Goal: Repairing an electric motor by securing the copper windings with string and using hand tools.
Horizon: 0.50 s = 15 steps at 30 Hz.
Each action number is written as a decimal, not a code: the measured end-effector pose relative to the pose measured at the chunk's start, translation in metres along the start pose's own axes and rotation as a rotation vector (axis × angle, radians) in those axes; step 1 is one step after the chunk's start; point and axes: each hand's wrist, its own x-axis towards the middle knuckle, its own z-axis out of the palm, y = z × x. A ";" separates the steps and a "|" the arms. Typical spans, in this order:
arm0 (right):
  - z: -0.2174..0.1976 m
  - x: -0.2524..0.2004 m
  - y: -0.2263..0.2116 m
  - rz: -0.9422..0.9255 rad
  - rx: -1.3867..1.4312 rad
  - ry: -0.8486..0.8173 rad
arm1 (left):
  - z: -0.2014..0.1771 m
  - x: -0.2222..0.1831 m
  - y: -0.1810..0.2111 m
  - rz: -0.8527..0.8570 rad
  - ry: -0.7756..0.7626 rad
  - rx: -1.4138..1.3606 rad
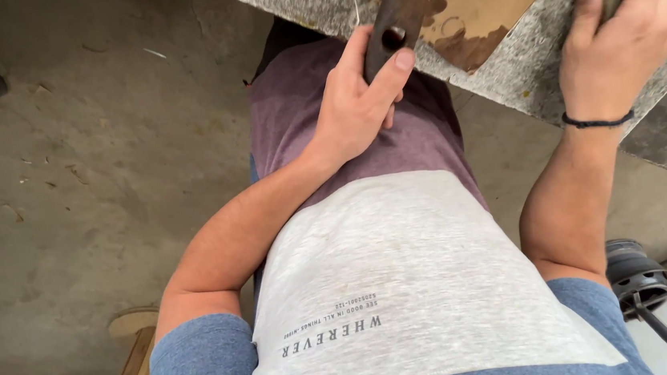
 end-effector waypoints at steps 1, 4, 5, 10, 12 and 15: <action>0.002 -0.003 0.007 -0.001 0.001 -0.006 | 0.000 0.000 -0.001 -0.005 0.002 -0.002; -0.009 -0.016 0.018 -0.063 -0.047 0.058 | 0.002 0.001 -0.003 0.023 0.002 0.002; -0.023 -0.023 0.015 0.050 0.154 -0.021 | 0.003 0.002 -0.003 0.017 0.002 -0.013; -0.037 -0.087 0.053 0.578 1.060 0.013 | 0.003 0.002 -0.009 0.051 0.049 0.006; -0.020 -0.093 0.099 -0.080 2.058 -0.699 | 0.005 0.002 -0.008 0.052 0.043 -0.014; -0.005 -0.047 -0.083 -0.073 0.379 -0.278 | 0.004 0.011 -0.017 0.019 0.112 0.122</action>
